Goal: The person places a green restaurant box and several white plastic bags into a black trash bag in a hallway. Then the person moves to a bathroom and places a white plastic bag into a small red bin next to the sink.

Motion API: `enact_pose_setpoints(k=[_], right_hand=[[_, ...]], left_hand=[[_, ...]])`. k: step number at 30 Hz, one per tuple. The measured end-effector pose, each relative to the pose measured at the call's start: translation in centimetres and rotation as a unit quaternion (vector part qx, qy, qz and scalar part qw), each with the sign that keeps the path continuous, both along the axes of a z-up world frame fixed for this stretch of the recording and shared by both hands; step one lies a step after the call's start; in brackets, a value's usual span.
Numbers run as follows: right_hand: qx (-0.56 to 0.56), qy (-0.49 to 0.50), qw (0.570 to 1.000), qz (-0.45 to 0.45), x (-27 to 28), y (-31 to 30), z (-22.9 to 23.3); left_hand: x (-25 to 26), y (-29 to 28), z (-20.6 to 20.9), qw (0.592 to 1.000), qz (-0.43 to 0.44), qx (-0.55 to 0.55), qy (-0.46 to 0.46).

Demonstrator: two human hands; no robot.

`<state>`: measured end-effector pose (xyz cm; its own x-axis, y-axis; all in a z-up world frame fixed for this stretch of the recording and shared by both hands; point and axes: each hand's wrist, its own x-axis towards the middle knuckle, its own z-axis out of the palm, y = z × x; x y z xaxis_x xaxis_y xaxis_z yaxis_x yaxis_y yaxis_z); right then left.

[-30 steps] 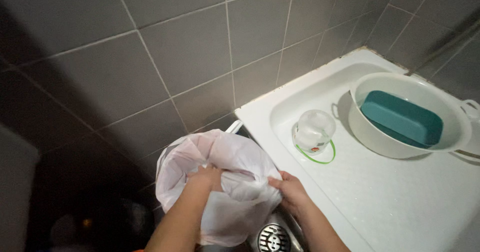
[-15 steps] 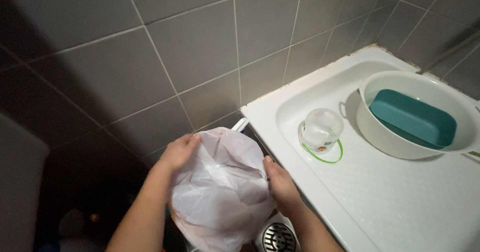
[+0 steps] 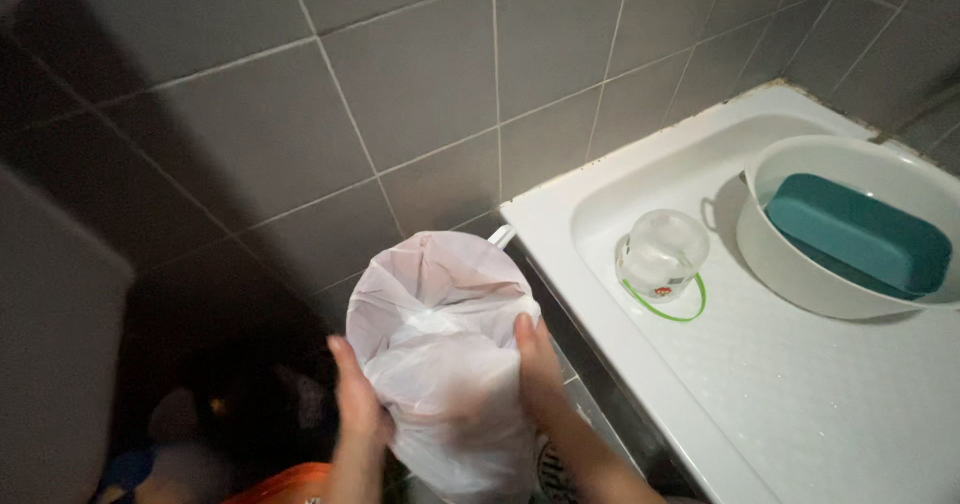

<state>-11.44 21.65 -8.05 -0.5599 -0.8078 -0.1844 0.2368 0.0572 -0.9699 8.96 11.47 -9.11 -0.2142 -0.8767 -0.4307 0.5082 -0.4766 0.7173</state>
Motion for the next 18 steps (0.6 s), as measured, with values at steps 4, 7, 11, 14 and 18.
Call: enact_pose_setpoints(k=[4, 7, 11, 14, 18], right_hand=[[0.029, -0.032, 0.998, 0.037, 2.1, 2.4, -0.2], [0.025, -0.081, 0.992, 0.092, 2.6, 3.8, -0.3], [0.006, -0.041, 0.986, 0.162, 3.3, 4.7, -1.8], [0.043, -0.009, 0.98, 0.192, 3.1, 5.2, -3.9], [0.087, -0.093, 0.98, 0.152, 2.5, 5.6, -7.3]], left_hand=[[-2.3, 5.7, -4.2, 0.991, 0.103, 0.078, -0.026], [-3.3, 8.6, -7.2, 0.981, 0.094, 0.167, -0.019], [-5.4, 9.0, -9.7, 0.993, 0.066, 0.084, 0.055], [-6.0, 9.3, -10.0, 0.989, -0.057, 0.114, -0.068], [-5.9, 10.1, -8.7, 0.982, -0.11, 0.154, -0.018]])
